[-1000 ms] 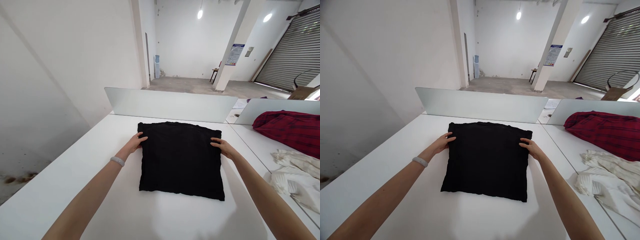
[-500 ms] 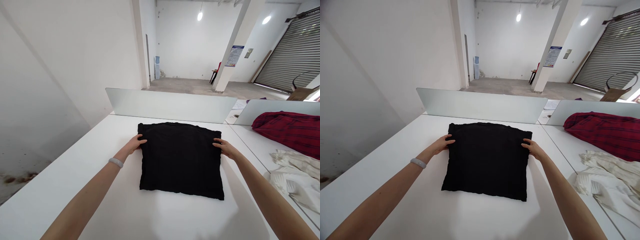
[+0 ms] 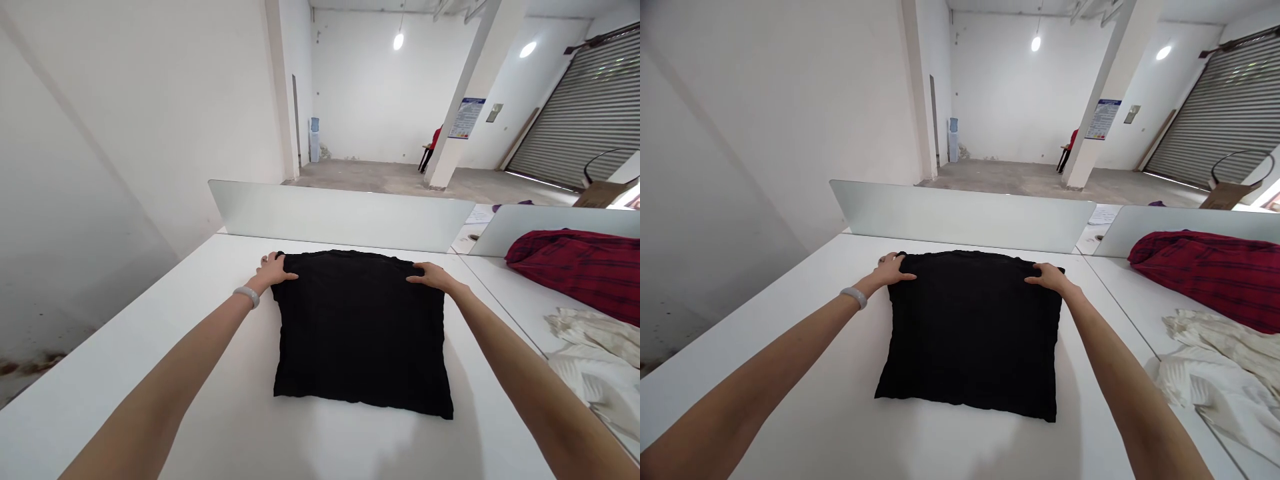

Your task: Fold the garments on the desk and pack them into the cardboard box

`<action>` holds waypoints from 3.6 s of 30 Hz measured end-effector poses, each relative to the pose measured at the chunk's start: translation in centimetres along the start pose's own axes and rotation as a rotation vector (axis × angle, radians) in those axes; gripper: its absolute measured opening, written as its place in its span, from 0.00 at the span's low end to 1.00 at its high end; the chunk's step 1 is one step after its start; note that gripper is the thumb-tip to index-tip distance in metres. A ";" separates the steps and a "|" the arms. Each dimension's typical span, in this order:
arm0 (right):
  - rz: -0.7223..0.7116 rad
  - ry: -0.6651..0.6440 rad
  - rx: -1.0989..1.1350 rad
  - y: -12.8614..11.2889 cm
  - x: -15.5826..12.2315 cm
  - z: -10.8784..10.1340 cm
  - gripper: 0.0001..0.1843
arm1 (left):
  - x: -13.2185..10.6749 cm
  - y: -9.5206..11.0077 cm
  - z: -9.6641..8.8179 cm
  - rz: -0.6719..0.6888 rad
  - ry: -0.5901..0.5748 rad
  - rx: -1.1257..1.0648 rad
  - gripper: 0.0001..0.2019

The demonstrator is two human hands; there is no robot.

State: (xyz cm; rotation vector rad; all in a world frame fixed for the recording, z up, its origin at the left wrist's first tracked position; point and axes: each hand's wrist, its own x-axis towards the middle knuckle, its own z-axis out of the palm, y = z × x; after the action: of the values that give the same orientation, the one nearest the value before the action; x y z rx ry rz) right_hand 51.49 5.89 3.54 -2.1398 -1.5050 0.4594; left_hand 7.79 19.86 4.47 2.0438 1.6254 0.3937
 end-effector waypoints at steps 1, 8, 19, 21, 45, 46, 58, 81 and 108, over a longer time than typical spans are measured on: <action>-0.051 -0.073 -0.028 -0.7 1.0 0.4 0.33 | 0.8 0.7 0.1 0.055 -0.037 0.042 0.40; -0.130 -0.231 -0.208 -4.7 7.0 3.8 0.46 | 7.0 4.9 2.6 0.239 -0.250 0.244 0.45; -0.213 -0.545 -0.171 -4.8 8.0 3.8 0.18 | 8.0 5.7 1.7 0.277 -0.595 0.268 0.22; -0.202 -0.588 -0.076 -4.9 7.4 3.3 0.17 | 7.3 5.9 1.5 0.301 -0.615 0.244 0.20; -0.392 -0.242 -0.238 -12.4 3.2 -9.7 0.20 | 1.5 13.0 -9.6 0.635 -0.014 0.445 0.17; -0.429 -0.163 -0.276 -13.6 2.2 -11.8 0.20 | 0.3 14.0 -11.5 0.670 0.072 0.457 0.16; -0.846 0.132 -0.654 -5.2 -16.4 0.0 0.32 | -17.0 4.7 0.2 0.989 0.334 0.897 0.21; -0.650 0.225 -0.384 3.2 -30.5 1.7 0.16 | -30.8 -1.9 4.2 0.812 0.159 0.349 0.14; 0.205 0.080 -0.068 8.0 -23.4 -2.2 0.28 | -22.8 -7.1 1.8 0.059 0.179 0.087 0.29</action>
State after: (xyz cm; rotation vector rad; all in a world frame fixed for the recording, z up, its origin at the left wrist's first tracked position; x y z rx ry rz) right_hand 50.99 -18.83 0.81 -2.3489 -1.2818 0.3916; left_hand -2.77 -1.29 0.90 2.1793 1.7154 0.5495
